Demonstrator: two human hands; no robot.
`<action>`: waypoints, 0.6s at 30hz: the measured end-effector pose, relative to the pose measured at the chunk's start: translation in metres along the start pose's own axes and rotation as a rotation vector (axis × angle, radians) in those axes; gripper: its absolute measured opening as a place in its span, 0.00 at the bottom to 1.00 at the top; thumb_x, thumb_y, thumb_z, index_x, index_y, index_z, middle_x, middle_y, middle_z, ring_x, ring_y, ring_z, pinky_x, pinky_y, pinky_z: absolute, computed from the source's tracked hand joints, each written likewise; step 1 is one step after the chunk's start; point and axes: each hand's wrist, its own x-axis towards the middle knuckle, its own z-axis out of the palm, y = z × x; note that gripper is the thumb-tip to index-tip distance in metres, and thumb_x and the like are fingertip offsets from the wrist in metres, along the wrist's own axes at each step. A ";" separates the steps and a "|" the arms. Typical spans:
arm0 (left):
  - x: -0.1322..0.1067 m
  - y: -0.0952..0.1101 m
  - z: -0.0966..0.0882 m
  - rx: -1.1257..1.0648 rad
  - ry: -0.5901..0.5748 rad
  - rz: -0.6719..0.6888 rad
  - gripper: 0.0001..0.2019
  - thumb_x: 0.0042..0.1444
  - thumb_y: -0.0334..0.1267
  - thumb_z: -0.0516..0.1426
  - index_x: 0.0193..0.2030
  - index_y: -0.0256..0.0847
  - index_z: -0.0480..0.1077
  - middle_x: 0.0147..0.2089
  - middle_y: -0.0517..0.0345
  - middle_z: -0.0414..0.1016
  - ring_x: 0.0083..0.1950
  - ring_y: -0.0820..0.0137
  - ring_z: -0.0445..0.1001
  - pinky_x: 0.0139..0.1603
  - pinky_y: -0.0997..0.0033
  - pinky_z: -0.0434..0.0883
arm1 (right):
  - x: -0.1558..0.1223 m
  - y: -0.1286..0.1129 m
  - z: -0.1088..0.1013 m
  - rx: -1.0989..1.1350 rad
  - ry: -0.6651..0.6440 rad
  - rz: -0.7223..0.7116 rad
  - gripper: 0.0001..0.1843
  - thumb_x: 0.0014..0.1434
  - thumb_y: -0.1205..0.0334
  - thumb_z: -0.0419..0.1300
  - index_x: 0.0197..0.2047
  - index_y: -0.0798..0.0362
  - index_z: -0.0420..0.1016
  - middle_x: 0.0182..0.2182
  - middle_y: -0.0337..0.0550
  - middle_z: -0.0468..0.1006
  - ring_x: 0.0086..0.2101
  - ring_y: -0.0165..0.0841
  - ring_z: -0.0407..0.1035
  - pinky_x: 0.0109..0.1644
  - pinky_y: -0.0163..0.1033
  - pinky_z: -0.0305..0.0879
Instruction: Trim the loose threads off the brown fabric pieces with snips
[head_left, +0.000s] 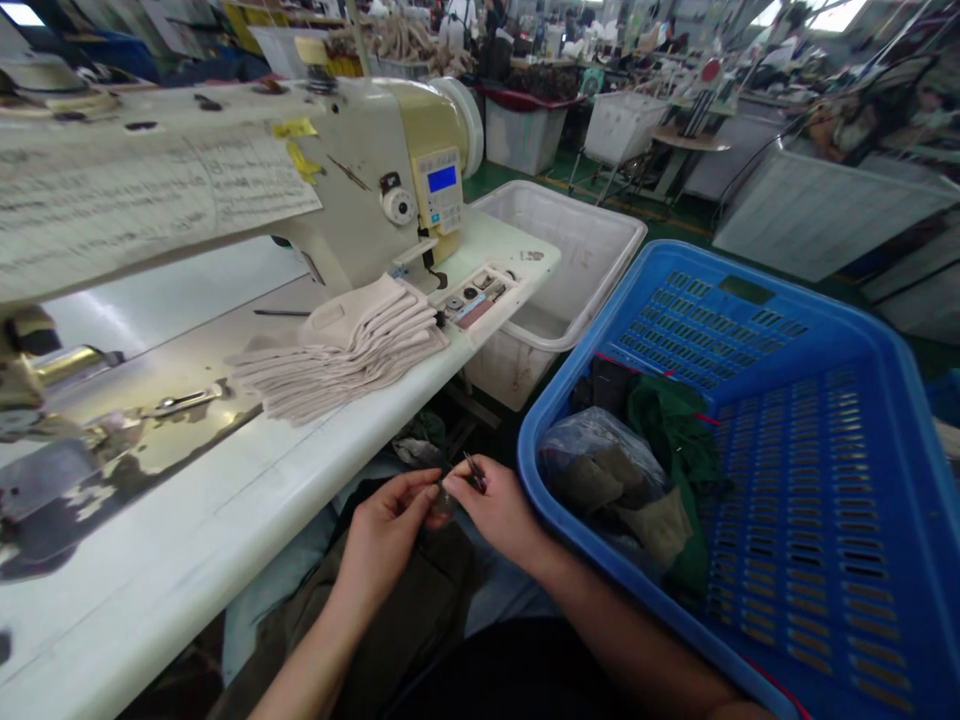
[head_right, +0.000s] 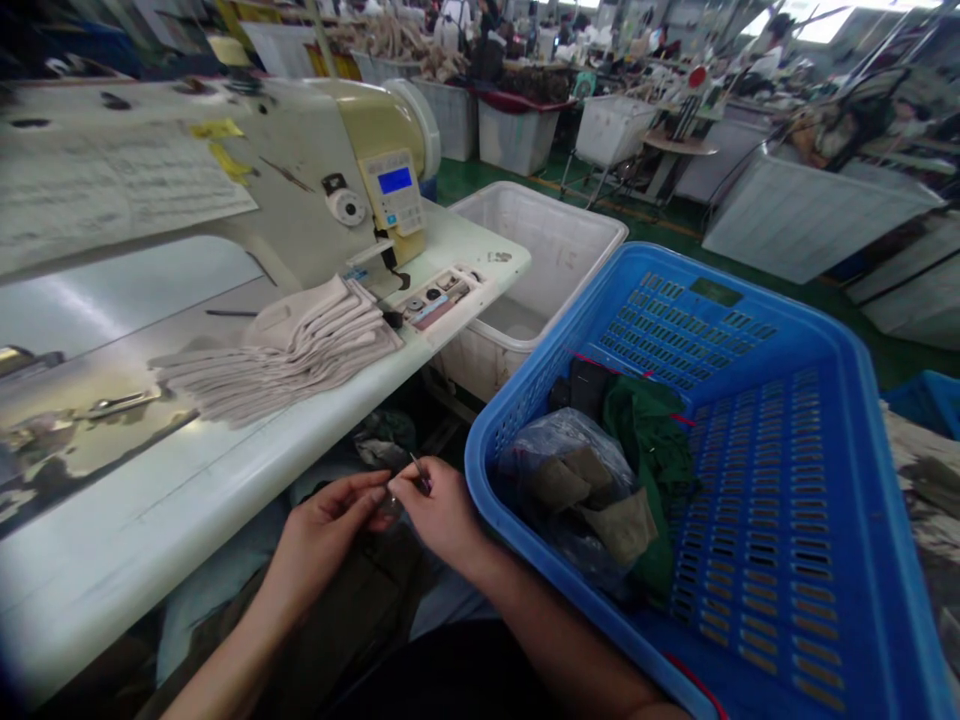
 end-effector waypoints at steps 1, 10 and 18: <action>0.003 -0.002 0.000 0.023 0.009 0.021 0.24 0.44 0.52 0.64 0.43 0.37 0.78 0.33 0.52 0.84 0.30 0.63 0.80 0.36 0.62 0.79 | -0.002 -0.002 0.001 -0.025 0.041 -0.051 0.08 0.61 0.59 0.60 0.31 0.52 0.71 0.29 0.38 0.72 0.32 0.33 0.67 0.38 0.38 0.63; 0.027 -0.003 0.016 0.086 -0.062 0.238 0.13 0.39 0.36 0.64 0.35 0.46 0.81 0.53 0.48 0.83 0.61 0.51 0.76 0.66 0.51 0.68 | -0.012 -0.025 0.013 0.129 0.186 -0.111 0.08 0.63 0.58 0.60 0.33 0.51 0.74 0.31 0.40 0.74 0.34 0.34 0.69 0.42 0.39 0.66; -0.016 0.012 -0.014 -0.166 -0.128 -0.012 0.16 0.56 0.49 0.59 0.42 0.39 0.79 0.38 0.49 0.84 0.40 0.58 0.83 0.44 0.57 0.80 | -0.012 -0.028 0.014 0.235 0.138 0.093 0.09 0.54 0.56 0.66 0.29 0.52 0.77 0.28 0.41 0.79 0.33 0.35 0.72 0.41 0.40 0.69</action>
